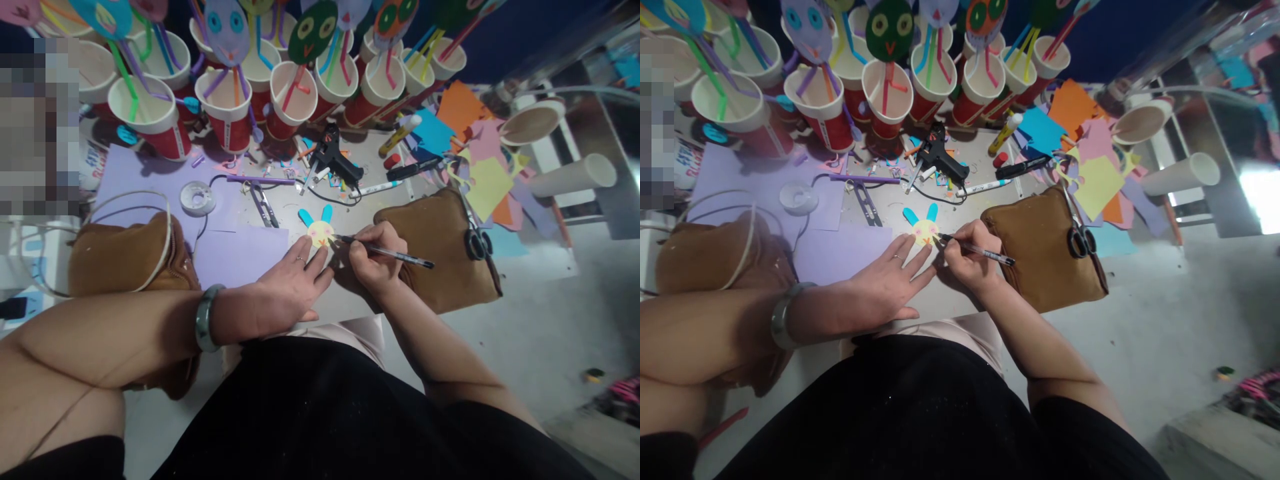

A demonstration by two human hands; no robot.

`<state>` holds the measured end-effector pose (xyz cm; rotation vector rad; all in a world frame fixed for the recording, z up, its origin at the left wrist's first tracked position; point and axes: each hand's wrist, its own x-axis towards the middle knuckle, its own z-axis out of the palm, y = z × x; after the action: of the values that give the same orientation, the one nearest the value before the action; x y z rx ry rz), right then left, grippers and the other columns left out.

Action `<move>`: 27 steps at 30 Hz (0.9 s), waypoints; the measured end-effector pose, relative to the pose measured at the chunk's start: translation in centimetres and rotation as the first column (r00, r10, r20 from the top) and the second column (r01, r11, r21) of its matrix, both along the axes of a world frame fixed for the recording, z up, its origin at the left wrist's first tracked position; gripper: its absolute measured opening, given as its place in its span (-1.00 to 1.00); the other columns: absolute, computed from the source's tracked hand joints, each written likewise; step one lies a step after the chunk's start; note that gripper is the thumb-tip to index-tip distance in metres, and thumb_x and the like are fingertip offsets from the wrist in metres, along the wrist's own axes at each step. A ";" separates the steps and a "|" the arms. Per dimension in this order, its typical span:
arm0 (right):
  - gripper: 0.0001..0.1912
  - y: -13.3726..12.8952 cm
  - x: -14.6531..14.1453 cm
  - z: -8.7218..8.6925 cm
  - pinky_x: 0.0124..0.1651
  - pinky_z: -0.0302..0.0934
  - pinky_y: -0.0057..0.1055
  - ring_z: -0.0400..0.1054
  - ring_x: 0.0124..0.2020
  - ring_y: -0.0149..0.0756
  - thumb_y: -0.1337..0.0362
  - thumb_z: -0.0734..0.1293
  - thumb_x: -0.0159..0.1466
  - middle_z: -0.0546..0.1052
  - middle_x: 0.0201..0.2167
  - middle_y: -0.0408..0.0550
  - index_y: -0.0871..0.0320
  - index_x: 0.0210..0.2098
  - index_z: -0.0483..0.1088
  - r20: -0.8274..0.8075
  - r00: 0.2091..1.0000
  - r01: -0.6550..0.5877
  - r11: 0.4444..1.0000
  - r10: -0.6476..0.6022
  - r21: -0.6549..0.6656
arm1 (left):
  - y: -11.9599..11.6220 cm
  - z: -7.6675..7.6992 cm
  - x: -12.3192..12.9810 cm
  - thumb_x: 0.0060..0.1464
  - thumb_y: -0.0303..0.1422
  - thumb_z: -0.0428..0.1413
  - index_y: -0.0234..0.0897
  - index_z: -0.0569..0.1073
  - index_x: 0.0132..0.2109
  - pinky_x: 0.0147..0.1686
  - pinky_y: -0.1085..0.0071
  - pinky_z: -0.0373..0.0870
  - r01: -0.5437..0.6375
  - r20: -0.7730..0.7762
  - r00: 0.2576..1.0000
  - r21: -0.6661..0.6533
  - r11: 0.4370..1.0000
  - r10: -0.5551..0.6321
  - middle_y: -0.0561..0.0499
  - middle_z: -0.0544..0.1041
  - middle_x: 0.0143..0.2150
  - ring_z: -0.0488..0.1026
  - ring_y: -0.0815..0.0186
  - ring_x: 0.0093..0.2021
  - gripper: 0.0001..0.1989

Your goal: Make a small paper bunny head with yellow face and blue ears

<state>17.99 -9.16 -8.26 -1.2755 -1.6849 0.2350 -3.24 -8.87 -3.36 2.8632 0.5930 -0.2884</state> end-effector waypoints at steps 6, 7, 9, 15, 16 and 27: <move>-0.84 -0.1 -0.3 0.1 -0.52 0.41 -0.39 0.46 -0.57 -0.31 0.37 0.34 0.20 0.37 -0.56 -0.25 0.03 -0.34 0.24 -0.187 0.968 -0.158 0.985 0.169 0.072 | 0.0 -0.2 -0.1 0.18 0.12 0.18 -0.42 0.23 0.44 0.43 -0.23 -0.15 0.001 0.008 1.000 -0.001 1.000 -0.001 -0.49 0.09 0.51 0.01 -0.41 0.50 -0.09; -0.84 -0.1 -0.4 0.2 -0.52 0.42 -0.39 0.44 -0.58 -0.32 0.37 0.34 0.20 0.34 -0.56 -0.26 0.04 -0.35 0.24 -0.205 0.963 -0.161 0.983 0.175 0.086 | 0.0 -0.3 -0.2 0.18 0.13 0.17 -0.42 0.23 0.44 0.43 -0.22 -0.15 0.002 0.024 1.000 0.013 1.000 -0.003 -0.49 0.09 0.51 0.02 -0.39 0.50 -0.09; -0.85 0.0 -0.4 0.3 -0.52 0.43 -0.39 0.42 -0.59 -0.35 0.37 0.33 0.20 0.31 -0.57 -0.27 0.04 -0.36 0.24 -0.217 0.959 -0.159 0.981 0.181 0.115 | 0.0 -0.5 -0.3 0.20 0.14 0.15 -0.43 0.23 0.43 0.43 -0.21 -0.17 0.008 0.050 0.999 0.037 0.999 -0.010 -0.50 0.12 0.50 0.03 -0.37 0.50 -0.10; -0.84 0.1 -0.2 0.2 -0.53 0.43 -0.39 0.37 -0.60 -0.36 0.37 0.33 0.17 0.27 -0.58 -0.28 0.03 -0.36 0.23 -0.174 0.971 -0.136 0.980 0.161 0.148 | 0.0 -0.4 -0.3 0.19 0.14 0.15 -0.43 0.23 0.44 0.42 -0.22 -0.15 0.005 0.038 0.999 0.039 0.999 -0.006 -0.48 0.14 0.49 0.05 -0.40 0.49 -0.09; -0.84 0.1 -0.1 0.1 -0.53 0.42 -0.38 0.37 -0.60 -0.36 0.37 0.33 0.17 0.28 -0.58 -0.27 0.03 -0.36 0.23 -0.174 0.973 -0.125 0.980 0.151 0.152 | 0.0 -0.3 -0.2 0.19 0.14 0.15 -0.43 0.23 0.44 0.42 -0.22 -0.14 0.003 0.035 0.999 0.035 0.999 -0.005 -0.48 0.15 0.49 0.05 -0.41 0.49 -0.09; -0.88 0.1 -0.3 -0.2 -0.53 0.29 -0.39 0.38 -0.57 -0.34 0.32 0.35 0.21 0.43 -0.53 -0.21 0.04 -0.33 0.28 -0.104 0.992 -0.068 0.998 0.067 -0.002 | -0.2 -0.6 -0.4 0.16 0.13 0.19 -0.45 0.31 0.37 0.42 -0.20 -0.15 -0.001 0.082 0.997 0.071 0.997 -0.005 -0.51 0.21 0.45 0.10 -0.39 0.47 -0.12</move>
<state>17.73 -9.02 -8.43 -1.1913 -1.6409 0.3406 -3.59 -9.04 -4.00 2.9274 0.5970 -0.1521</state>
